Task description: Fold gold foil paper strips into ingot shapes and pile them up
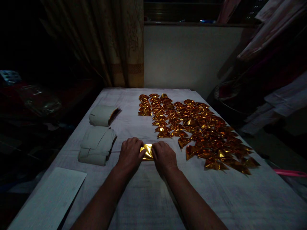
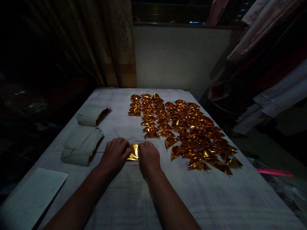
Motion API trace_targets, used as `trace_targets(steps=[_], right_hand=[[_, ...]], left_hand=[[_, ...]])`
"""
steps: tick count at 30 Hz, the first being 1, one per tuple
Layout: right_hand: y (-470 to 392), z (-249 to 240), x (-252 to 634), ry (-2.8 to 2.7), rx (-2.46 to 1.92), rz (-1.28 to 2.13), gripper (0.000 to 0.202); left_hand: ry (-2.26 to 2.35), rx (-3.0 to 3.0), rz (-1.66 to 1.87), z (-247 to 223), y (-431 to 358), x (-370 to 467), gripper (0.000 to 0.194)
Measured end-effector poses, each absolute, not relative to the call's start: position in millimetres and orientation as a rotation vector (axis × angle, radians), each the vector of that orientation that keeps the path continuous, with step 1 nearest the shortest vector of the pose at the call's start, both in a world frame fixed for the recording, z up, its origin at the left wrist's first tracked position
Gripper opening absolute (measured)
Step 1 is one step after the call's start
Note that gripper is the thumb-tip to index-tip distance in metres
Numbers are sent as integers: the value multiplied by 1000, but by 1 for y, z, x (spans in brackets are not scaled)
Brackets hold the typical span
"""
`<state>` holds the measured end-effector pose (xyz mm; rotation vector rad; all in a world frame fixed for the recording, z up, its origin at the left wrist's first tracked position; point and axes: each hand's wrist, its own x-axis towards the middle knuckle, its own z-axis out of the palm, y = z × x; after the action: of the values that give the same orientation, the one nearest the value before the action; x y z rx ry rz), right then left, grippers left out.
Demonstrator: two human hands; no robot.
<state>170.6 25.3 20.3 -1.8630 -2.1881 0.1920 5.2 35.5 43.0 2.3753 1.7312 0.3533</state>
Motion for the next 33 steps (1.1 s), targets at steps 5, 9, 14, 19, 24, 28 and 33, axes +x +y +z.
trace_targets(steps=[5, 9, 14, 19, 24, 28, 33], right_hand=[[24, 19, 171, -2173, -1852, 123, 12], [24, 17, 171, -2146, -1836, 115, 10], [23, 19, 171, -2124, -1844, 134, 10], [22, 19, 172, -2138, -1835, 134, 11], [22, 20, 171, -2132, -1826, 132, 12], [22, 20, 172, -2126, -1828, 132, 11], [22, 16, 172, -2116, -1817, 118, 11]], left_hand=[[1887, 2353, 386, 37, 22, 20, 29], [1898, 2320, 448, 31, 18, 21, 35], [1777, 2305, 489, 26, 17, 8, 37], [1632, 2331, 498, 19, 17, -11, 45], [1547, 2355, 469, 16, 21, -25, 45], [1463, 2371, 410, 17, 27, -34, 45], [1401, 2369, 369, 17, 31, -43, 47]])
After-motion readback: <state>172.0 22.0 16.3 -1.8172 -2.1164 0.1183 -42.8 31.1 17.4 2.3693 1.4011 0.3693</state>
